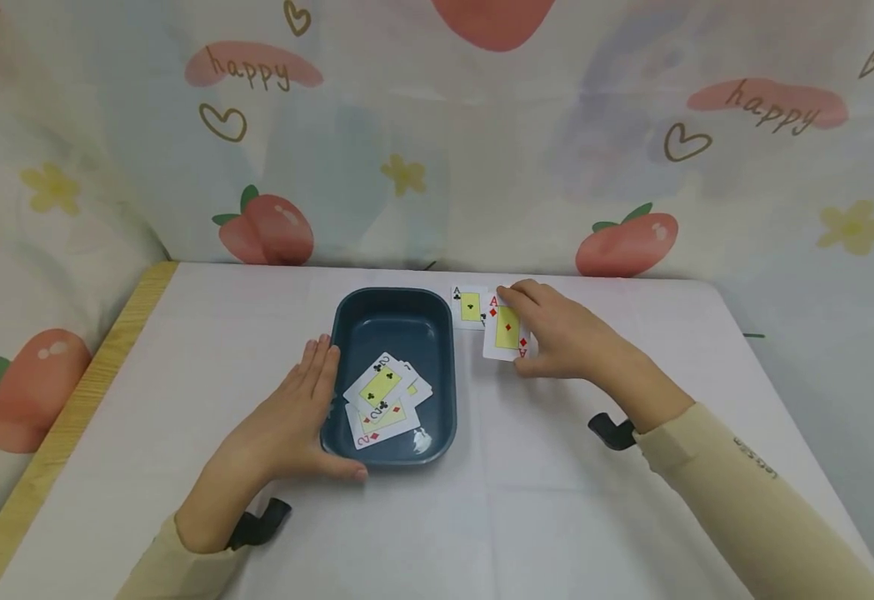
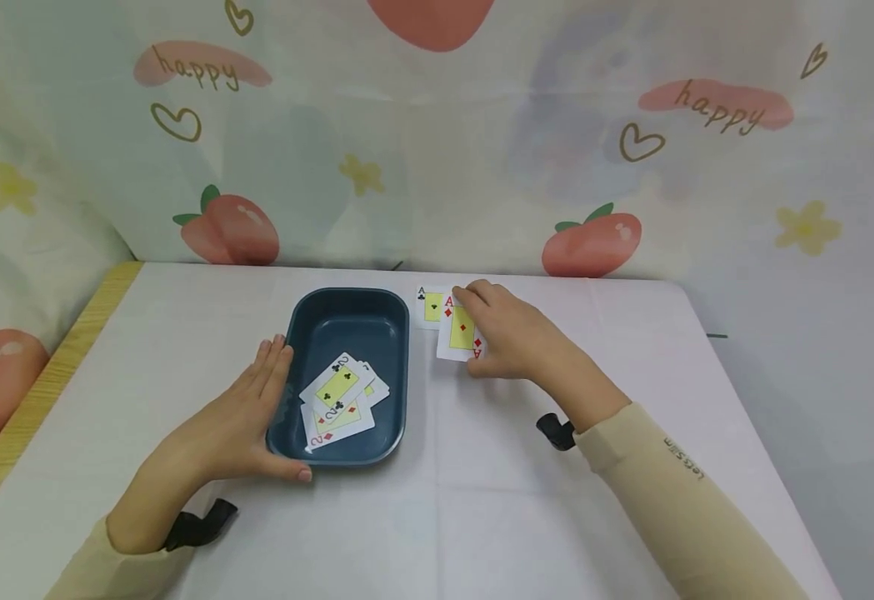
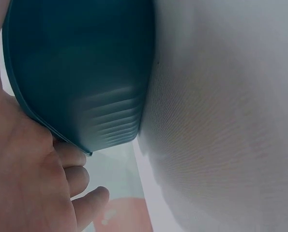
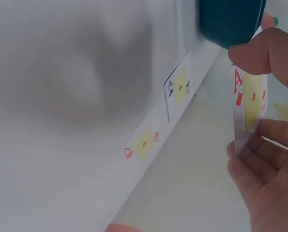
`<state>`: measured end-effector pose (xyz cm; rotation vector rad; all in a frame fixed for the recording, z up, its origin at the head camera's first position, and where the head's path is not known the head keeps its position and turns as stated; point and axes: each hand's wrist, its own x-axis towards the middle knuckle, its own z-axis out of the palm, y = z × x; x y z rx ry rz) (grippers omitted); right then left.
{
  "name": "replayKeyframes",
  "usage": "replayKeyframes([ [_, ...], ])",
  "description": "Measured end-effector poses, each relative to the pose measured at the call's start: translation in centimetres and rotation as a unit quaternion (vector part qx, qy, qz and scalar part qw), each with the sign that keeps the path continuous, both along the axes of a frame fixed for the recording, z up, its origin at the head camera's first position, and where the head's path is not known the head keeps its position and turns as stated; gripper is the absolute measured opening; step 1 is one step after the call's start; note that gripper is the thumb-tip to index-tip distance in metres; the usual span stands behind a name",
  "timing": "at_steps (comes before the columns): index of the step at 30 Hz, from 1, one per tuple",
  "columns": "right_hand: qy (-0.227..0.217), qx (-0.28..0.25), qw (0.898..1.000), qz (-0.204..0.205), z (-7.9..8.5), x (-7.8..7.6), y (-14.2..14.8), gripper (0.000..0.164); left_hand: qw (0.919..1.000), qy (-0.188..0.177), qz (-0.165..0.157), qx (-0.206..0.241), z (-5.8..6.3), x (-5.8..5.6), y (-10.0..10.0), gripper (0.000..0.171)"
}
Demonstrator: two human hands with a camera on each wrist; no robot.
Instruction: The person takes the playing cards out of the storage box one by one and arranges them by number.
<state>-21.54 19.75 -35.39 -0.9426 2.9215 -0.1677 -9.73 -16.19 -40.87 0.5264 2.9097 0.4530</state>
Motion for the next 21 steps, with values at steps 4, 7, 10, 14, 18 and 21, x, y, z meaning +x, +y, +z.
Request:
replayKeyframes([
  [4, -0.015, 0.003, 1.000, -0.013, -0.1, -0.9, 0.9, 0.093, 1.0000, 0.005, -0.002, 0.004, 0.2, 0.1, 0.0, 0.153],
  [7, -0.026, 0.008, 0.999, -0.027, -0.2, -1.6, 1.7, 0.093, 1.0000, 0.002, -0.002, 0.002, 0.3, 0.2, 0.1, 0.154],
  [10, -0.035, 0.009, 0.999, -0.033, -0.2, -2.2, 2.5, 0.091, 1.0000, -0.001, -0.001, 0.002, 0.3, 0.1, 0.1, 0.154],
  [14, -0.047, 0.007, 0.998, -0.035, -0.2, -3.1, 3.6, 0.089, 1.0000, 0.000, -0.002, 0.003, 0.2, 0.1, 0.1, 0.155],
  [18, -0.070, 0.009, 0.997, -0.039, -0.3, -4.0, 4.5, 0.088, 1.0000, -0.003, -0.002, 0.003, 0.2, 0.2, 0.1, 0.155],
  [21, -0.086, 0.012, 0.995, -0.042, -0.2, -4.6, 5.0, 0.088, 1.0000, -0.004, -0.001, 0.003, 0.3, 0.2, 0.1, 0.154],
])
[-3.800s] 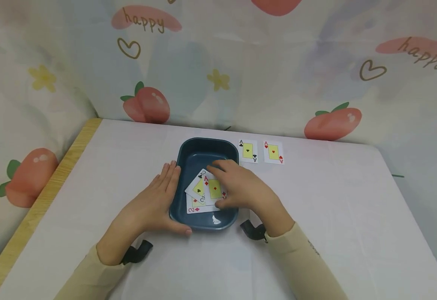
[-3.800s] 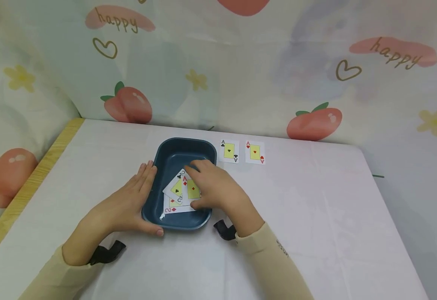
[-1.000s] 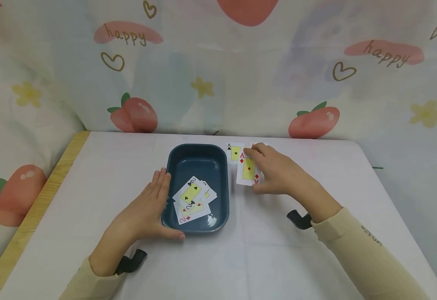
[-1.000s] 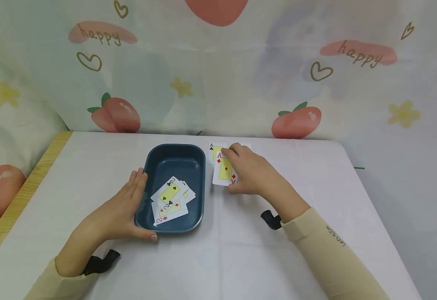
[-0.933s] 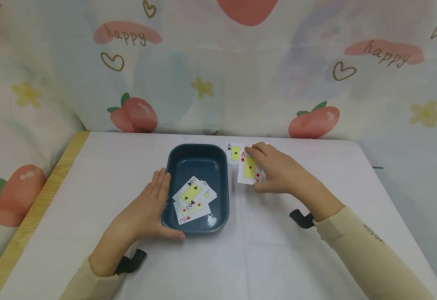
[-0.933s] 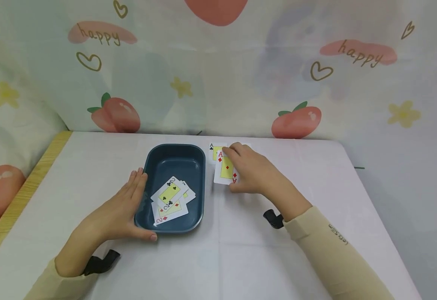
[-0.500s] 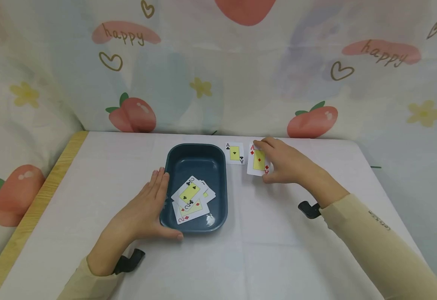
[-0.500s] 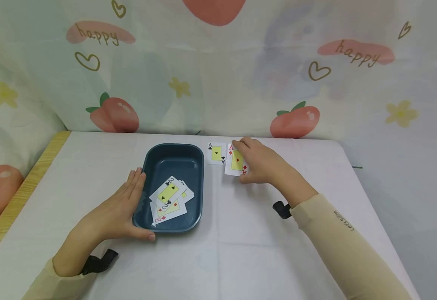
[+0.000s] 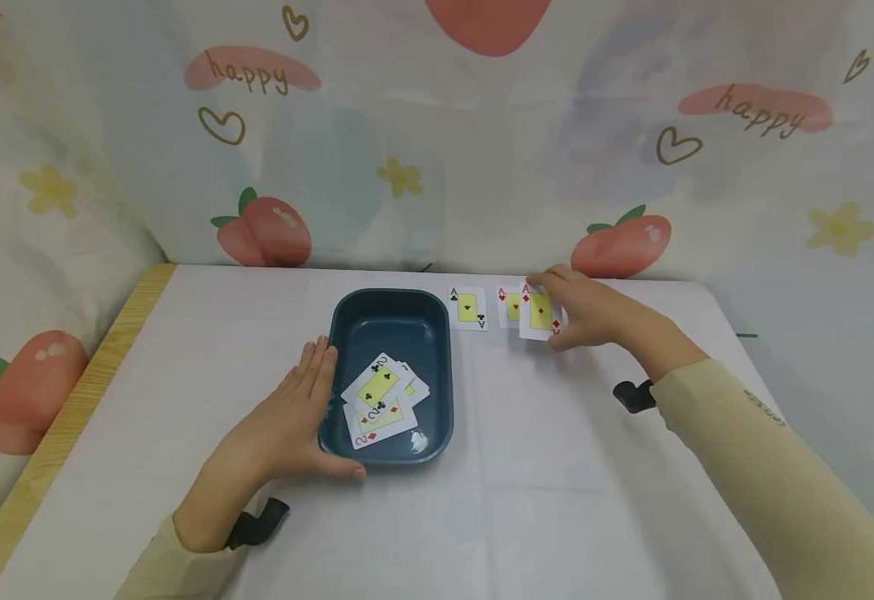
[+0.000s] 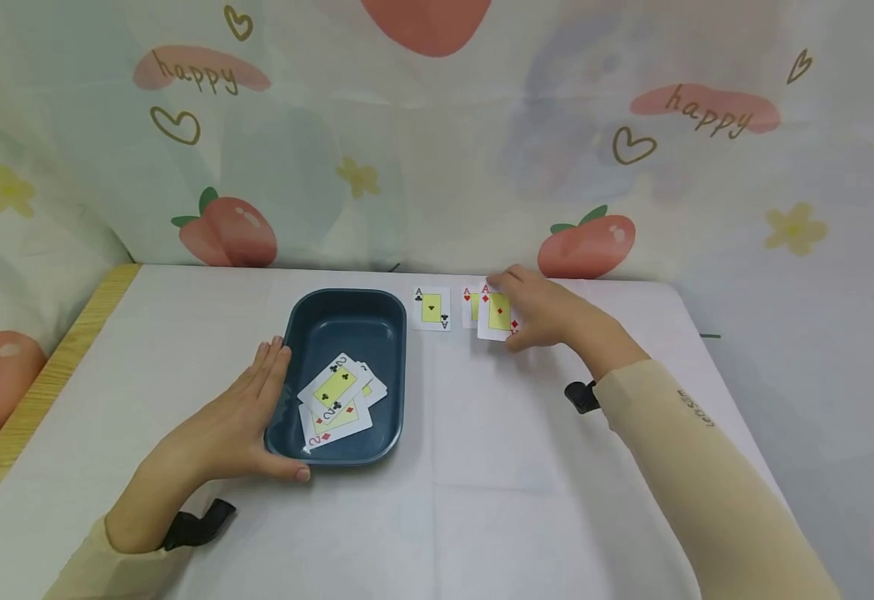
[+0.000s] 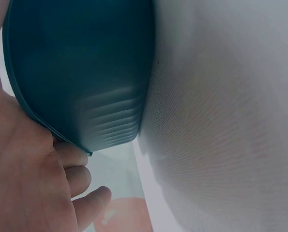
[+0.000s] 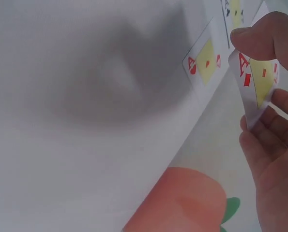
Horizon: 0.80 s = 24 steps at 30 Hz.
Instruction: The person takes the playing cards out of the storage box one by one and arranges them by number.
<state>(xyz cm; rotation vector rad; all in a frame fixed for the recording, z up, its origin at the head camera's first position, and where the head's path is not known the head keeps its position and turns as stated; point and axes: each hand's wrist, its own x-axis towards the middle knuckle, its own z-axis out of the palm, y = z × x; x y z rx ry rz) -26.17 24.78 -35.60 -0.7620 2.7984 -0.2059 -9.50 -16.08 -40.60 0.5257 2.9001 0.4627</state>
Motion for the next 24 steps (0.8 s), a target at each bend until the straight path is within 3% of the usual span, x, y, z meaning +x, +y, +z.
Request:
replayKeyframes([
  [15, -0.023, 0.027, 0.999, -0.030, -0.8, -2.7, 1.8, 0.090, 1.0000, 0.000, -0.001, 0.002, -0.1, 0.0, -0.1, 0.154],
  [24, -0.046, 0.037, 0.997, -0.047, -1.3, -3.2, 2.5, 0.087, 1.0000, 0.003, 0.000, -0.002, -0.4, -0.1, -0.2, 0.154],
])
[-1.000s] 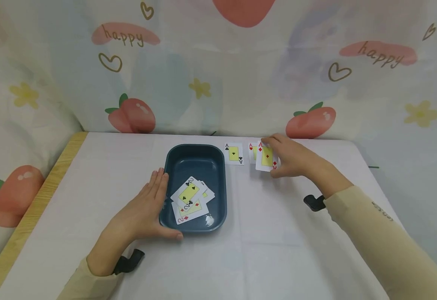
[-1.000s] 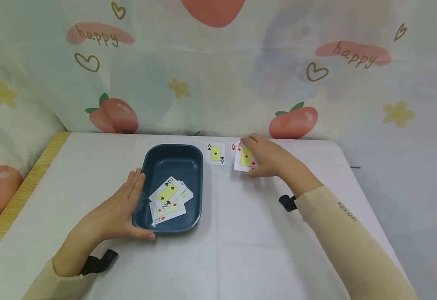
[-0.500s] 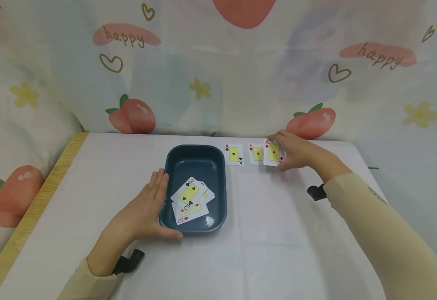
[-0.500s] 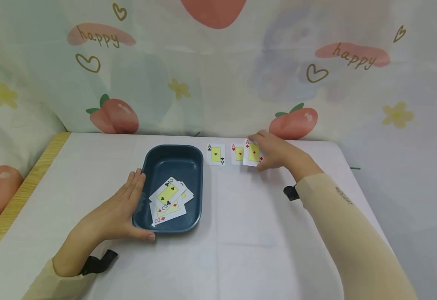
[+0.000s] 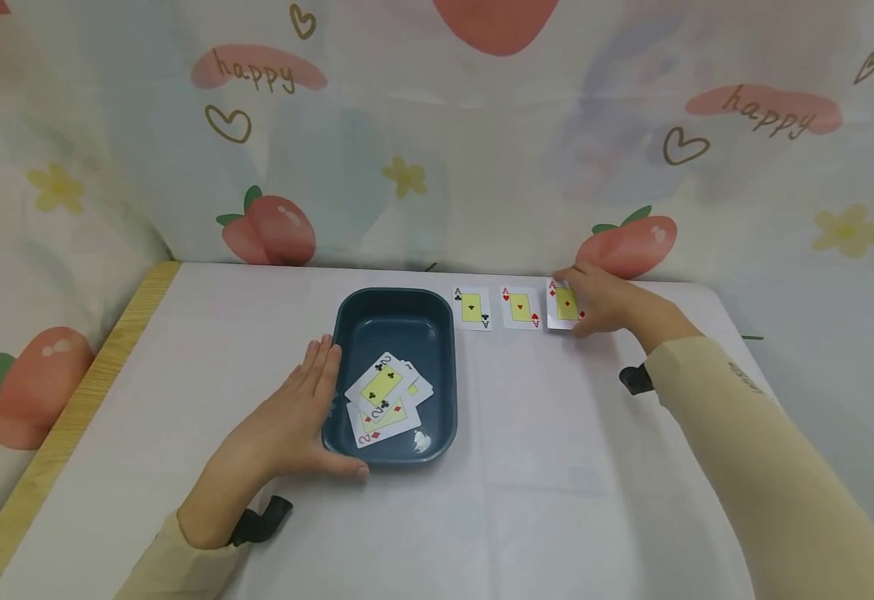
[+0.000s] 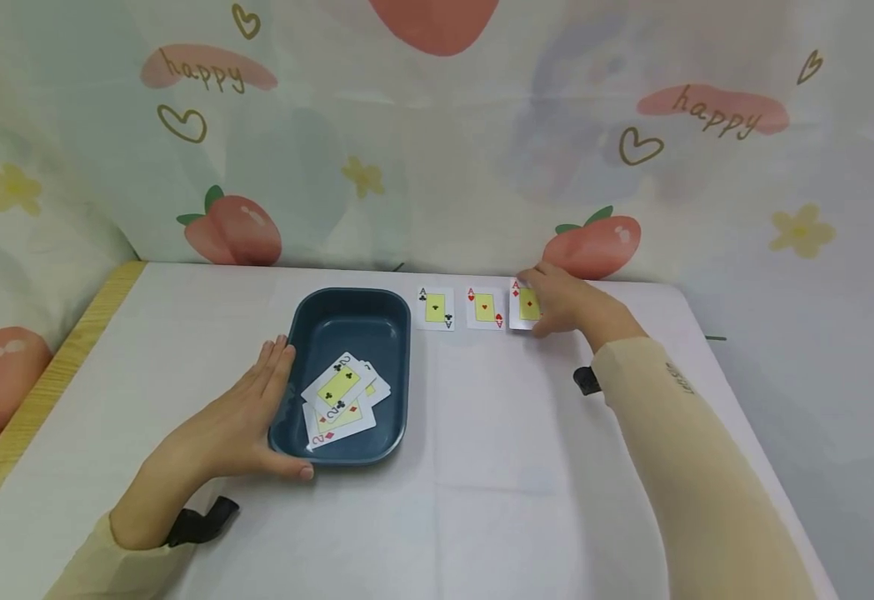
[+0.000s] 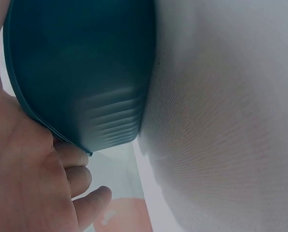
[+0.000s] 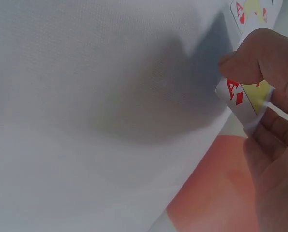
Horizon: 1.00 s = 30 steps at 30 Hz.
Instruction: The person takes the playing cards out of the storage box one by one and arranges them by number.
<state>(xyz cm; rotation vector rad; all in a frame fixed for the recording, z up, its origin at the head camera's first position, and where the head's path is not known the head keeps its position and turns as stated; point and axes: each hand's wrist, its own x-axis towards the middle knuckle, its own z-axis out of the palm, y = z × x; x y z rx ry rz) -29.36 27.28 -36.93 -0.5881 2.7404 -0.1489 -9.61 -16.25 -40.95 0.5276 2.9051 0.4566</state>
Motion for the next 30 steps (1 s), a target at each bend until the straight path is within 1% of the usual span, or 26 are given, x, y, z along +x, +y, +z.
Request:
replayKeyframes([
  [3, -0.010, -0.004, 1.000, -0.006, -0.2, -0.1, 0.3, 0.086, 1.0000, 0.001, -0.001, -0.001, 0.0, 0.0, 0.0, 0.154],
  [11, -0.046, -0.008, 0.998, -0.044, -1.0, -0.4, 0.7, 0.088, 1.0000, 0.006, -0.002, 0.005, 0.1, 0.0, 0.1, 0.152],
  [14, -0.057, 0.000, 0.997, -0.053, -1.5, -0.7, 0.8, 0.088, 1.0000, 0.006, 0.000, 0.003, 0.1, 0.0, 0.1, 0.152],
  [18, -0.057, 0.012, 0.997, -0.053, -2.1, -1.0, 0.9, 0.086, 1.0000, 0.004, 0.000, 0.003, 0.1, 0.0, 0.1, 0.152],
  [23, -0.050, 0.012, 0.998, -0.048, -2.5, -1.1, 0.9, 0.087, 1.0000, 0.002, 0.000, 0.005, 0.2, 0.1, 0.1, 0.151],
  [27, -0.056, 0.012, 0.997, -0.054, -2.4, -0.9, 0.7, 0.090, 1.0000, -0.002, 0.000, 0.006, 0.3, 0.1, 0.1, 0.151],
  [30, -0.054, 0.003, 0.997, -0.051, -2.2, -0.6, 0.3, 0.093, 1.0000, -0.004, 0.000, 0.007, 0.3, 0.0, 0.1, 0.151],
])
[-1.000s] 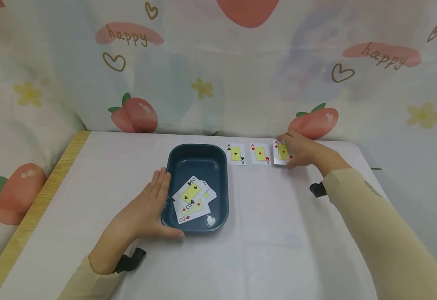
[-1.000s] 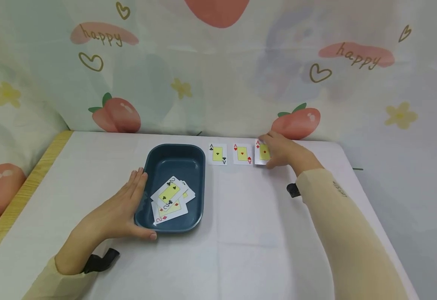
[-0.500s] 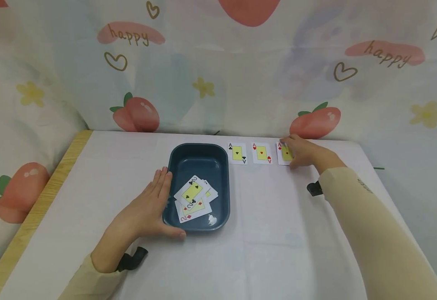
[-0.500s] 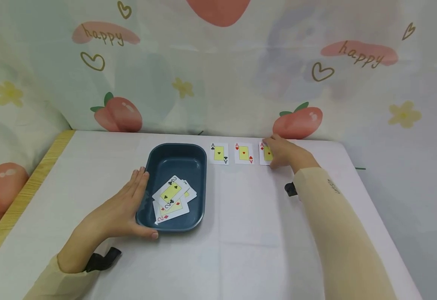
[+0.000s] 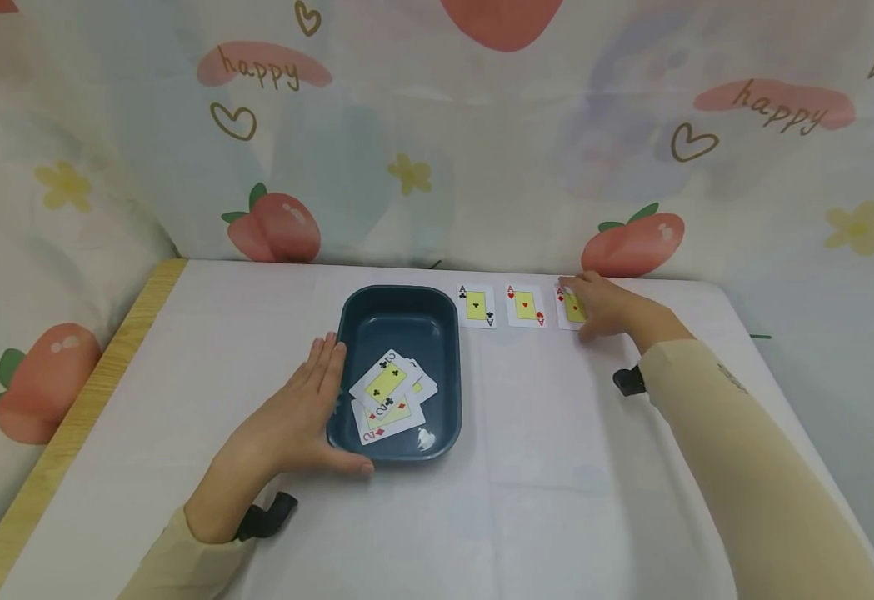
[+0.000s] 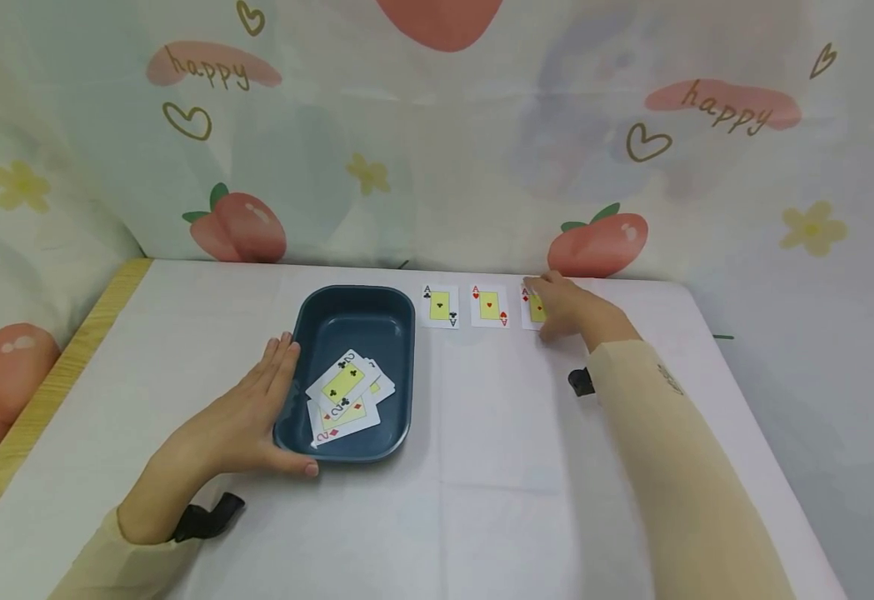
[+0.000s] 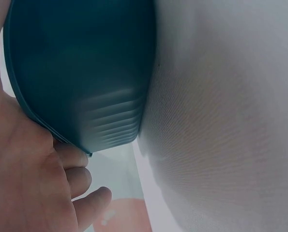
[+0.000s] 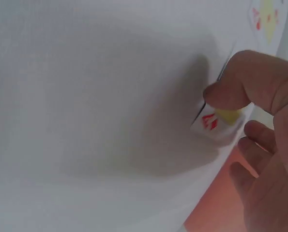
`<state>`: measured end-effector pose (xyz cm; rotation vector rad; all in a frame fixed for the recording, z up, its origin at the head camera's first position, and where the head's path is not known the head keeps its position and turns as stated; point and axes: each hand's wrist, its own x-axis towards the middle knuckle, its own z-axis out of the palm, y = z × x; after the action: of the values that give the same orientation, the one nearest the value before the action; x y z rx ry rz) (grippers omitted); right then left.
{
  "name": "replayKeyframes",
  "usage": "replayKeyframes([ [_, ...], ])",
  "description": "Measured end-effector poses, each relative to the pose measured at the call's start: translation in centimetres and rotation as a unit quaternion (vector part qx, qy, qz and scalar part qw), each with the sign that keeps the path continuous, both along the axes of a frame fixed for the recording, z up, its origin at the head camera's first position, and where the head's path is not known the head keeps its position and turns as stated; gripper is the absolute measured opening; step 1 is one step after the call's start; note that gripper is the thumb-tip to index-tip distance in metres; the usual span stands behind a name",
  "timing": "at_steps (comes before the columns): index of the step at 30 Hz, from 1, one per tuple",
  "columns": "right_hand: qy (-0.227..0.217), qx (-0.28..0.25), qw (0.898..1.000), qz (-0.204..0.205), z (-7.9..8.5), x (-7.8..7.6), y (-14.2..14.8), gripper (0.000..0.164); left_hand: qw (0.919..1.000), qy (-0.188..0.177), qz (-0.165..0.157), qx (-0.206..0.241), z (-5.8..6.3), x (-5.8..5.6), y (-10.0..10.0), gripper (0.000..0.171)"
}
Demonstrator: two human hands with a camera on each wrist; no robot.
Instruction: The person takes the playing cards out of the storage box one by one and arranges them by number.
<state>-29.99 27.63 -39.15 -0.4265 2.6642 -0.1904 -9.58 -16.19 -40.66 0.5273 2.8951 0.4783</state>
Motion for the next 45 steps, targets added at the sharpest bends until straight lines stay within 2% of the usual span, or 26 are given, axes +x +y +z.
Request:
replayKeyframes([
  [6, 0.039, -0.040, 0.998, 0.021, 0.8, 1.5, -2.4, 0.093, 1.0000, 0.003, 0.000, 0.000, 0.0, 0.0, 0.0, 0.151],
  [11, 0.087, -0.061, 0.993, 0.056, 2.3, 4.3, -6.0, 0.093, 1.0000, 0.006, 0.001, -0.003, 0.1, 0.0, 0.0, 0.151],
  [16, 0.129, -0.104, 0.981, 0.102, 4.0, 7.2, -9.4, 0.089, 1.0000, 0.005, 0.000, -0.004, 0.4, 0.0, -0.1, 0.151],
  [24, 0.170, -0.147, 0.966, 0.130, 5.2, 11.6, -14.6, 0.082, 1.0000, 0.004, 0.005, -0.006, 0.5, 0.1, -0.3, 0.152],
  [30, 0.189, -0.143, 0.958, 0.161, 4.0, 13.8, -18.1, 0.082, 0.9999, 0.007, 0.006, -0.005, 0.6, 0.2, -0.5, 0.153],
  [36, 0.187, -0.074, 0.963, 0.180, 1.8, 15.0, -21.1, 0.087, 0.9999, 0.009, -0.004, -0.006, 0.5, 0.3, -0.6, 0.152],
  [41, 0.179, -0.006, 0.966, 0.186, 0.2, 15.2, -23.4, 0.099, 0.9998, 0.015, -0.012, -0.005, 0.0, 0.2, -0.6, 0.152],
  [45, 0.161, 0.042, 0.973, 0.159, -0.8, 14.7, -24.2, 0.109, 0.9997, 0.021, -0.016, 0.001, -0.6, -0.1, -0.3, 0.151],
])
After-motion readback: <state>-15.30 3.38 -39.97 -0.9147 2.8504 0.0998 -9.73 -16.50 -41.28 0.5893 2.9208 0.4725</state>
